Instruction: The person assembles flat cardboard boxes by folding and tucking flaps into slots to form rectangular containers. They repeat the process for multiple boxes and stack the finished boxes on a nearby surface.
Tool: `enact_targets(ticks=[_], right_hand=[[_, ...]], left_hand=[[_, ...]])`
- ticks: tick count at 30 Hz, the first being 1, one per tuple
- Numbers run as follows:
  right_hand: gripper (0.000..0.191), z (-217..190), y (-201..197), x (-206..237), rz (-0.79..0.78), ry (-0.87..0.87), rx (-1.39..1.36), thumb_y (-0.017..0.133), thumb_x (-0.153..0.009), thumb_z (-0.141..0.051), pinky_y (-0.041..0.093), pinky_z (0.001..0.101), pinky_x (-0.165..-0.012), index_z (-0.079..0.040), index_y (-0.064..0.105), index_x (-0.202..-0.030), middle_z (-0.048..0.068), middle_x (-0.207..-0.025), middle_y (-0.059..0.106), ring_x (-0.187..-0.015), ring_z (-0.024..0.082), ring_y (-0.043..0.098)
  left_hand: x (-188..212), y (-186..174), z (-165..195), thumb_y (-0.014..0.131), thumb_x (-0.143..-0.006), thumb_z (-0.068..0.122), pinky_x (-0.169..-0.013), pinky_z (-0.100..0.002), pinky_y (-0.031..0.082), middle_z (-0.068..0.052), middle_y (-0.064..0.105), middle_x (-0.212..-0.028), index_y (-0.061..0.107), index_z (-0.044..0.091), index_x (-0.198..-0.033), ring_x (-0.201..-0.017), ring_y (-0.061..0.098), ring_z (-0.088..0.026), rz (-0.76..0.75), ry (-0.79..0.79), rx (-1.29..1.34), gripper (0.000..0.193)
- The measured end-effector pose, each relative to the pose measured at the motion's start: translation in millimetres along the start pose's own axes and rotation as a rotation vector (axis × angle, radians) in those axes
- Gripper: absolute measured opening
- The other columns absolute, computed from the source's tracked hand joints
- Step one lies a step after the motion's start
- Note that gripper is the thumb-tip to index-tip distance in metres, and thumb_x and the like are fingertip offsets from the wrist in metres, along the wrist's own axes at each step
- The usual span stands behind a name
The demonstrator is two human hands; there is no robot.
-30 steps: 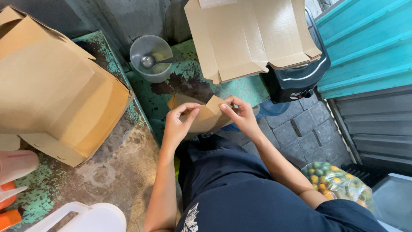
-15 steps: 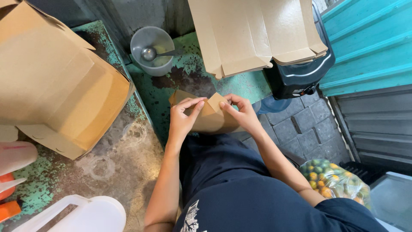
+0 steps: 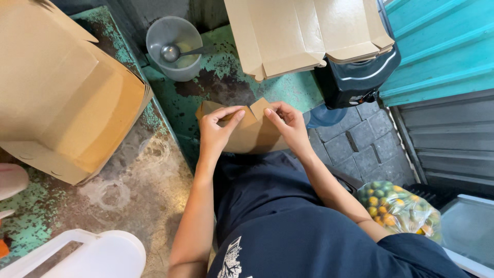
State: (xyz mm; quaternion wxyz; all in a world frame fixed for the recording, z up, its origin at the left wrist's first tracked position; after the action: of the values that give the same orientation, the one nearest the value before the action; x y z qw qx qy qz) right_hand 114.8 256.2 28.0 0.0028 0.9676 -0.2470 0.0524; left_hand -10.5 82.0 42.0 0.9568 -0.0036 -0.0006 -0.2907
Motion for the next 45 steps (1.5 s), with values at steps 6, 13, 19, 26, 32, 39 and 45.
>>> enact_targets(ticks=[6,13,19,26,32,39,45], right_hand=[[0.027,-2.6,-1.8,-11.6,-0.035,0.112,0.040,0.065,-0.102,-0.017,0.050,0.0199,-0.079,0.003,0.071,-0.120,-0.001,-0.100,0.073,-0.089,0.003,0.063],[0.031,-60.1,16.5,-20.3,-0.363,-0.175,0.533,0.059,-0.103,-0.012,0.049,0.0243,-0.078,-0.004,0.071,-0.130,0.002,-0.098,0.070,-0.088,0.007,0.061],[0.038,-63.9,35.9,-25.7,-0.429,-0.104,0.423,0.053,-0.105,-0.007,0.041,0.0261,-0.068,-0.008,0.061,-0.142,0.003,-0.085,0.054,-0.077,0.009,0.046],[0.029,-81.6,42.7,-32.3,-0.276,-0.491,0.556,0.055,-0.106,-0.005,0.047,0.0339,-0.094,-0.008,0.062,-0.135,0.010,-0.116,0.063,-0.106,0.023,0.058],[0.044,-90.0,59.5,10.4,0.144,-0.477,0.700,0.080,-0.086,-0.015,0.047,0.0384,-0.091,-0.005,0.063,-0.125,0.016,-0.116,0.058,-0.110,0.031,0.055],[0.043,-75.8,49.9,20.7,0.148,-0.494,0.711,0.079,-0.088,-0.005,0.057,0.0360,-0.099,-0.004,0.065,-0.129,0.015,-0.134,0.067,-0.120,0.030,0.069],[0.024,-66.2,30.2,17.4,0.297,-0.509,0.669,0.072,-0.094,0.001,0.061,0.0309,-0.091,-0.003,0.072,-0.118,0.012,-0.119,0.076,-0.108,0.023,0.076]], left_hand=[[-2.8,-3.9,-8.8,0.081,-0.089,0.015,-0.080,-0.025,0.055,-0.006,0.079,-0.095,0.079,0.001,-0.101,-0.088,0.073,-0.012,-0.108,0.030,0.032,0.019],[-6.4,3.9,-22.8,0.083,-0.087,0.013,-0.071,-0.023,0.051,-0.004,0.074,-0.102,0.079,0.001,-0.102,-0.076,0.060,-0.007,-0.135,0.121,0.066,0.020],[-6.7,17.2,-51.4,0.081,-0.088,0.016,-0.066,-0.020,0.047,0.002,0.078,-0.103,0.079,0.003,-0.104,-0.071,0.055,-0.002,-0.243,-0.144,0.199,0.020],[-6.3,20.8,-53.0,0.082,-0.090,0.013,-0.069,-0.018,0.048,-0.001,0.072,-0.091,0.070,0.007,-0.127,-0.076,0.060,-0.001,-0.196,-0.135,0.416,0.039],[0.0,25.0,-71.1,0.077,-0.093,0.017,-0.069,-0.020,0.051,0.000,0.074,-0.095,0.072,0.001,-0.121,-0.078,0.064,-0.004,0.114,-0.329,0.703,0.032],[3.2,36.9,-67.7,0.073,-0.101,0.022,-0.082,-0.026,0.057,-0.004,0.070,-0.099,0.063,0.006,-0.100,-0.086,0.069,-0.010,0.137,-0.324,0.806,0.019],[0.8,42.6,-51.6,0.072,-0.097,0.014,-0.093,-0.030,0.060,-0.009,0.075,-0.100,0.062,0.005,-0.096,-0.100,0.077,-0.019,0.031,-0.228,0.728,0.013]])
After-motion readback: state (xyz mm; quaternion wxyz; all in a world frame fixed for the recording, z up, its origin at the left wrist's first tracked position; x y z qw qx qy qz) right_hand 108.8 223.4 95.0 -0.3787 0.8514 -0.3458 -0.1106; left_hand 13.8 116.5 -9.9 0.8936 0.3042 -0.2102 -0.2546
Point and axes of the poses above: each hand's wrist, its own x-axis away from the middle knuckle, its own y-axis out of the palm, z = x × y, the point moved 5 cm from there along -x, towards the middle knuckle
